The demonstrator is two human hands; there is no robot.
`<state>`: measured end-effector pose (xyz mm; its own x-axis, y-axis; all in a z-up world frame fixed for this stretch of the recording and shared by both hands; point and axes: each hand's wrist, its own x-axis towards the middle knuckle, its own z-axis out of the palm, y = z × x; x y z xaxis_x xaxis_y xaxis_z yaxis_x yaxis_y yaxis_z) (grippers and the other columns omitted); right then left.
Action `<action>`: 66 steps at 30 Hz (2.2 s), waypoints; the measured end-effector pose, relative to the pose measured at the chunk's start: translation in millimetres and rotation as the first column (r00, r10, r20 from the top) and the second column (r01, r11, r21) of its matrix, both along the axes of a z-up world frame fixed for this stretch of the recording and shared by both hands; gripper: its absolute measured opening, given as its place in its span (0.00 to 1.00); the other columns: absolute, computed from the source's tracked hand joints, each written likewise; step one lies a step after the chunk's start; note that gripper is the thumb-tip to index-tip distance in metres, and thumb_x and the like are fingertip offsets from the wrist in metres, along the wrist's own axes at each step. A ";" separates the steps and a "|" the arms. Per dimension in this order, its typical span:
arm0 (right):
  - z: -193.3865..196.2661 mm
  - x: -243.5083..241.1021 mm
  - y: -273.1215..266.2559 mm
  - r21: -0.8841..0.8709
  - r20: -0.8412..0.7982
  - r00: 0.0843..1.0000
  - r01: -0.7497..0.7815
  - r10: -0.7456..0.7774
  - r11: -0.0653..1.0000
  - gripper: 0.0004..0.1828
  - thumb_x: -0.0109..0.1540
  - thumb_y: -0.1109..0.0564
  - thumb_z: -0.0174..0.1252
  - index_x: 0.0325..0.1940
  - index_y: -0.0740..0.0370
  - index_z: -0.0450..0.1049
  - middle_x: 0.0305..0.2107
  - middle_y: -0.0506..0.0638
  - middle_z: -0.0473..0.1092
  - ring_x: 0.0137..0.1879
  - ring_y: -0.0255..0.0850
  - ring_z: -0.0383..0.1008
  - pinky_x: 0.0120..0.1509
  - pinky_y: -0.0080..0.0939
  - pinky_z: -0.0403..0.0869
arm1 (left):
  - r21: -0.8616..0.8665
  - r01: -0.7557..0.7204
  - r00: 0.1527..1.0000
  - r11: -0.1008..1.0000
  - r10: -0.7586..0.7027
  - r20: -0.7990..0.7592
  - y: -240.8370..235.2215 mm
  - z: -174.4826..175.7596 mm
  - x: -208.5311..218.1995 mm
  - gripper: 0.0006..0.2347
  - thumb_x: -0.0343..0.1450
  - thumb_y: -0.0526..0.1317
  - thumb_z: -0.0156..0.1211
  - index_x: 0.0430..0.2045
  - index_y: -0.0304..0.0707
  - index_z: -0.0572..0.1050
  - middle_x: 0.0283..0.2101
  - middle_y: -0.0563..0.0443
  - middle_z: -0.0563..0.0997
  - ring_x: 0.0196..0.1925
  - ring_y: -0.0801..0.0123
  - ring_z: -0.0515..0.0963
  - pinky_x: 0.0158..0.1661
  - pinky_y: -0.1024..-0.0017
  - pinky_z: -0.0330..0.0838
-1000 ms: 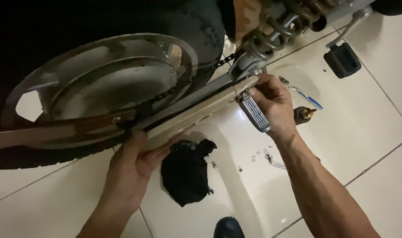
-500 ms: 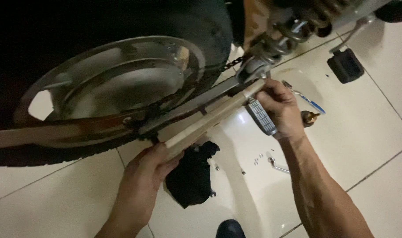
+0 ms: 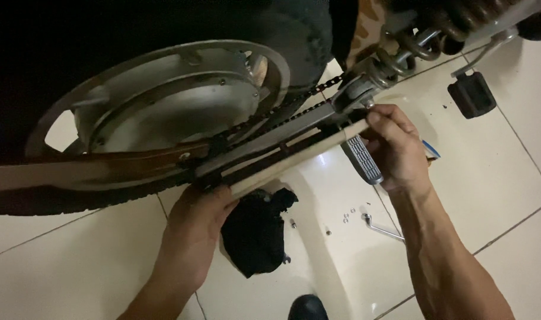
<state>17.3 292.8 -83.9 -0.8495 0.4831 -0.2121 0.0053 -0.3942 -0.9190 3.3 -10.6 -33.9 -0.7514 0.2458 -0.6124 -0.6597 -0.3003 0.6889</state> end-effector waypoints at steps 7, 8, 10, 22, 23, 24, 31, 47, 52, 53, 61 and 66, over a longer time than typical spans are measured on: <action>-21.9 37.5 14.4 0.119 -0.010 0.994 -0.104 0.106 0.987 0.10 0.63 0.60 0.56 0.47 0.66 0.73 0.25 0.49 0.67 0.23 0.31 0.63 0.24 0.25 0.68 | -0.452 0.277 0.957 0.848 -0.203 0.205 22.4 18.9 -3.7 0.31 0.62 0.49 0.59 0.65 0.54 0.69 0.65 0.56 0.78 0.68 0.68 0.76 0.69 0.65 0.64; -21.4 38.4 13.8 0.129 -0.012 0.995 -0.101 0.104 0.986 0.10 0.62 0.60 0.56 0.47 0.66 0.73 0.25 0.49 0.67 0.23 0.31 0.63 0.24 0.25 0.68 | -0.446 0.276 0.957 0.851 -0.203 0.205 21.0 17.1 0.1 0.31 0.62 0.49 0.59 0.65 0.54 0.68 0.65 0.56 0.78 0.68 0.68 0.76 0.69 0.65 0.64; -22.0 36.8 12.9 0.149 -0.018 0.995 -0.098 0.102 0.984 0.10 0.62 0.60 0.57 0.47 0.65 0.73 0.26 0.49 0.67 0.23 0.31 0.64 0.25 0.25 0.68 | -0.435 0.272 0.958 0.858 -0.201 0.203 21.5 13.2 2.0 0.31 0.62 0.49 0.58 0.65 0.54 0.68 0.65 0.56 0.78 0.68 0.67 0.76 0.69 0.65 0.64; -16.8 13.1 7.8 0.240 -0.051 0.994 -0.080 0.095 0.967 0.10 0.62 0.61 0.59 0.46 0.64 0.74 0.27 0.49 0.69 0.27 0.33 0.66 0.29 0.28 0.71 | -0.393 0.243 0.964 0.887 -0.177 0.197 29.2 24.0 0.2 0.32 0.63 0.50 0.56 0.67 0.54 0.65 0.66 0.54 0.76 0.67 0.64 0.77 0.68 0.63 0.66; -20.7 12.5 10.2 0.245 -0.051 0.995 -0.076 0.091 0.967 0.10 0.62 0.61 0.59 0.46 0.64 0.74 0.27 0.49 0.69 0.27 0.33 0.66 0.30 0.28 0.71 | -0.391 0.245 0.963 0.887 -0.178 0.200 31.2 37.0 1.1 0.32 0.63 0.50 0.55 0.67 0.54 0.65 0.66 0.54 0.76 0.67 0.64 0.77 0.68 0.62 0.66; -23.7 11.8 13.7 0.253 -0.053 0.995 -0.069 0.085 0.965 0.10 0.61 0.61 0.60 0.46 0.64 0.74 0.28 0.49 0.69 0.27 0.33 0.67 0.30 0.28 0.71 | -0.388 0.248 0.963 0.888 -0.182 0.200 34.0 50.4 2.2 0.32 0.63 0.50 0.55 0.67 0.54 0.65 0.66 0.54 0.76 0.67 0.64 0.77 0.68 0.62 0.66; -39.4 0.5 16.2 0.302 -0.074 0.996 -0.028 0.052 0.953 0.10 0.61 0.61 0.61 0.46 0.64 0.74 0.29 0.49 0.70 0.29 0.33 0.68 0.33 0.29 0.72 | -0.366 0.257 0.961 0.894 -0.196 0.197 34.2 66.6 -0.7 0.32 0.64 0.51 0.54 0.68 0.54 0.63 0.67 0.53 0.75 0.66 0.62 0.77 0.67 0.61 0.67; -35.2 -0.9 16.0 0.383 -0.105 0.988 -0.064 0.112 0.922 0.10 0.60 0.62 0.65 0.45 0.62 0.76 0.31 0.48 0.72 0.34 0.35 0.71 0.39 0.32 0.75 | -0.342 0.158 0.974 0.926 -0.089 0.209 29.9 27.8 8.6 0.33 0.65 0.52 0.50 0.70 0.54 0.60 0.68 0.50 0.73 0.65 0.58 0.79 0.66 0.58 0.69; -44.8 1.7 16.9 0.425 -0.119 0.985 -0.067 0.129 0.903 0.10 0.60 0.63 0.66 0.45 0.62 0.76 0.32 0.48 0.73 0.35 0.35 0.72 0.41 0.33 0.76 | -0.318 0.128 0.977 0.939 -0.064 0.204 31.9 44.0 3.1 0.33 0.65 0.52 0.49 0.71 0.54 0.59 0.68 0.50 0.72 0.64 0.56 0.79 0.66 0.57 0.70; -47.8 0.8 17.9 0.434 -0.118 0.984 -0.067 0.130 0.899 0.10 0.60 0.63 0.66 0.45 0.62 0.76 0.32 0.48 0.73 0.35 0.35 0.73 0.41 0.33 0.77 | -0.312 0.125 0.977 0.942 -0.061 0.207 31.9 46.2 1.5 0.33 0.65 0.52 0.49 0.71 0.54 0.58 0.68 0.49 0.72 0.64 0.56 0.79 0.66 0.57 0.70; -43.7 -1.3 15.3 0.462 -0.124 0.978 -0.093 0.168 0.882 0.11 0.59 0.63 0.68 0.44 0.61 0.77 0.33 0.48 0.74 0.37 0.36 0.74 0.44 0.34 0.78 | -0.311 0.066 0.975 0.948 0.005 0.222 27.0 37.7 -2.2 0.34 0.66 0.53 0.47 0.72 0.54 0.57 0.69 0.48 0.71 0.64 0.54 0.80 0.65 0.56 0.71; -34.2 -2.5 21.3 0.448 -0.183 0.965 -0.086 0.186 0.890 0.12 0.59 0.65 0.67 0.46 0.62 0.75 0.35 0.50 0.75 0.41 0.38 0.76 0.48 0.36 0.80 | -0.209 0.004 0.996 0.978 0.015 0.089 18.6 16.5 -0.7 0.31 0.67 0.47 0.46 0.71 0.50 0.58 0.70 0.47 0.71 0.66 0.55 0.77 0.64 0.56 0.72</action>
